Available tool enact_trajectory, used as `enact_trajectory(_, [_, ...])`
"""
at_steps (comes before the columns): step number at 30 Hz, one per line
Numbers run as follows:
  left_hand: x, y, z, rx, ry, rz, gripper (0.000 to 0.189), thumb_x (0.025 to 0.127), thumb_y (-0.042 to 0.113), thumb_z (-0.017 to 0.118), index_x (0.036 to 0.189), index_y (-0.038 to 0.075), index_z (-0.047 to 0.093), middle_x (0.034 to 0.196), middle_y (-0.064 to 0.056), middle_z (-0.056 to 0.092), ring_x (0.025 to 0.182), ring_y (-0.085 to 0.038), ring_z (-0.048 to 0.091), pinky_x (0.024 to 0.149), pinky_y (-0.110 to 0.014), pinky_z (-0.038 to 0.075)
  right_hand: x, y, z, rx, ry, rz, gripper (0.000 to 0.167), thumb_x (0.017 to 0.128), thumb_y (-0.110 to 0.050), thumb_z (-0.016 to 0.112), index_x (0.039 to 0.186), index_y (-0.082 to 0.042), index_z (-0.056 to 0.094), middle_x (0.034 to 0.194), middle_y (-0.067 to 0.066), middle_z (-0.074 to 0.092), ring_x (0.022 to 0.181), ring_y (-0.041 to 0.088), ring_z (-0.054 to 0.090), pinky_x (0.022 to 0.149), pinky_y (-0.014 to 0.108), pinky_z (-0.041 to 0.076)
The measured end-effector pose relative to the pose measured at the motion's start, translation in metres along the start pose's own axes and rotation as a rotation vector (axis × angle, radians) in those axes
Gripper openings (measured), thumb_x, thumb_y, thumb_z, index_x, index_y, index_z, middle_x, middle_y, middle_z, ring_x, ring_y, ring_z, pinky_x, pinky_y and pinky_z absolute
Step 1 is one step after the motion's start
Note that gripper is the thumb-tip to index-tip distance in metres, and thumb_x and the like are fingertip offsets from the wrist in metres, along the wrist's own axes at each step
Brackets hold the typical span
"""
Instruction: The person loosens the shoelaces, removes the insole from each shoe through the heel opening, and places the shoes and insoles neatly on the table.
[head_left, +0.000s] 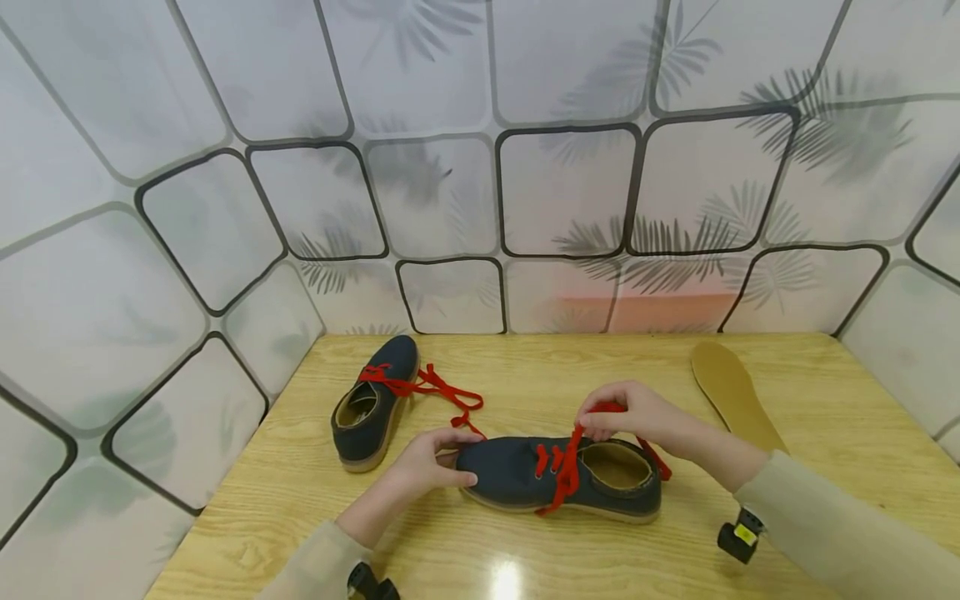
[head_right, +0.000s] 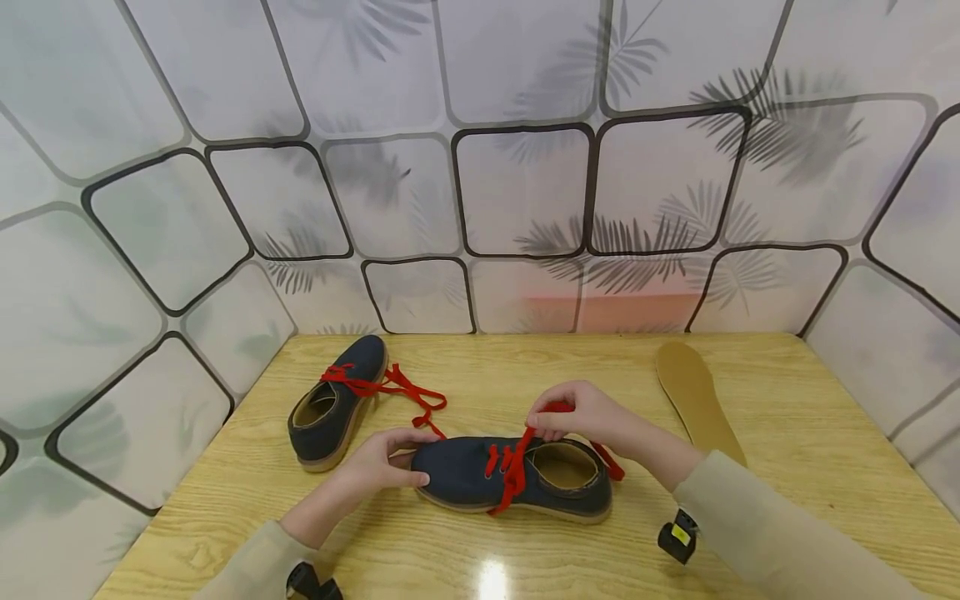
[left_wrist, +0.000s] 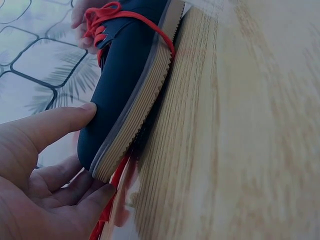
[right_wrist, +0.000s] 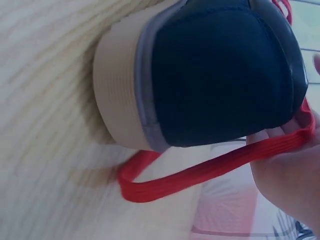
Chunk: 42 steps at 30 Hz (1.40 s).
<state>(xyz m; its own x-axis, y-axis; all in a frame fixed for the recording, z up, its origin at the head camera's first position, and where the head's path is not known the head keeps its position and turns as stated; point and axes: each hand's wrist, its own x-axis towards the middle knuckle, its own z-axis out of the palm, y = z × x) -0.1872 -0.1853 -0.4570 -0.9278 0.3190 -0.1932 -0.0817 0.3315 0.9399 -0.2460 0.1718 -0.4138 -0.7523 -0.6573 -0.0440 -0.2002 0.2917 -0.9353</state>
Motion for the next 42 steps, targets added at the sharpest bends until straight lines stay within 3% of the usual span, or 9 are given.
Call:
enact_trajectory(5, [0.001, -0.002, 0.0, -0.01, -0.007, 0.013, 0.056, 0.089, -0.003, 0.083, 0.142, -0.002, 0.064, 0.151, -0.026, 0.057, 0.143, -0.047, 0.055, 0.11, -0.043, 0.059, 0.002, -0.005, 0.004, -0.182, -0.03, -0.056, 0.013, 0.098, -0.018, 0.078, 0.103, -0.006, 0.08, 0.099, 0.006, 0.078, 0.088, 0.013, 0.072, 0.08, 0.026, 0.062])
enact_trajectory(11, [0.002, -0.004, -0.001, -0.026, -0.017, 0.027, 0.057, 0.089, -0.004, 0.082, 0.143, -0.003, 0.063, 0.152, -0.027, 0.056, 0.143, -0.048, 0.055, 0.108, -0.041, 0.061, 0.004, -0.005, 0.009, -0.225, -0.053, -0.096, 0.009, 0.094, -0.012, 0.081, 0.098, -0.005, 0.079, 0.095, 0.004, 0.078, 0.084, 0.01, 0.073, 0.078, 0.022, 0.063])
enact_trajectory(19, [0.0, -0.005, 0.0, -0.021, -0.011, 0.007, 0.057, 0.089, -0.004, 0.082, 0.143, -0.001, 0.064, 0.152, -0.026, 0.056, 0.143, -0.047, 0.055, 0.108, -0.042, 0.061, 0.002, 0.001, 0.015, -0.13, 0.01, -0.024, 0.01, 0.093, -0.008, 0.077, 0.096, 0.001, 0.076, 0.09, 0.005, 0.075, 0.08, 0.012, 0.065, 0.075, 0.023, 0.058])
enact_trajectory(25, [0.0, -0.004, 0.001, -0.021, -0.011, 0.007, 0.056, 0.09, -0.003, 0.082, 0.143, -0.001, 0.064, 0.152, -0.026, 0.056, 0.143, -0.047, 0.055, 0.108, -0.043, 0.06, 0.002, 0.007, 0.019, 0.024, 0.139, 0.063, 0.014, 0.093, -0.005, 0.064, 0.099, 0.007, 0.068, 0.079, -0.004, 0.062, 0.073, 0.009, 0.056, 0.069, 0.024, 0.053])
enact_trajectory(30, [0.0, -0.003, 0.0, -0.022, -0.012, 0.008, 0.056, 0.09, -0.003, 0.082, 0.143, -0.001, 0.064, 0.152, -0.026, 0.056, 0.143, -0.047, 0.055, 0.109, -0.043, 0.06, -0.002, 0.007, 0.02, 0.209, 0.242, 0.111, 0.008, 0.094, -0.003, 0.054, 0.089, -0.003, 0.06, 0.07, -0.005, 0.048, 0.064, 0.012, 0.04, 0.062, 0.025, 0.04])
enact_trajectory(35, [0.001, -0.002, 0.0, -0.023, -0.007, 0.005, 0.056, 0.09, -0.004, 0.082, 0.143, -0.002, 0.063, 0.152, -0.026, 0.056, 0.142, -0.047, 0.055, 0.108, -0.042, 0.061, -0.004, 0.007, 0.021, 0.257, 0.326, 0.114, 0.013, 0.098, -0.005, 0.051, 0.088, -0.01, 0.058, 0.069, -0.005, 0.045, 0.063, 0.016, 0.031, 0.061, 0.029, 0.031])
enact_trajectory(39, [0.001, -0.002, 0.0, -0.023, -0.013, 0.013, 0.056, 0.09, -0.004, 0.082, 0.143, -0.002, 0.063, 0.152, -0.026, 0.056, 0.142, -0.047, 0.055, 0.108, -0.042, 0.061, -0.004, 0.008, 0.02, 0.263, 0.299, 0.067, 0.012, 0.098, -0.004, 0.054, 0.089, -0.011, 0.059, 0.069, -0.006, 0.047, 0.063, 0.015, 0.036, 0.062, 0.029, 0.034])
enact_trajectory(42, [0.001, -0.002, -0.001, -0.015, -0.016, 0.017, 0.056, 0.09, -0.004, 0.082, 0.143, -0.002, 0.064, 0.152, -0.027, 0.056, 0.143, -0.048, 0.054, 0.108, -0.043, 0.06, -0.004, 0.008, 0.018, 0.265, 0.248, 0.015, 0.011, 0.099, -0.004, 0.057, 0.093, -0.01, 0.063, 0.074, -0.006, 0.054, 0.066, 0.013, 0.046, 0.065, 0.026, 0.044])
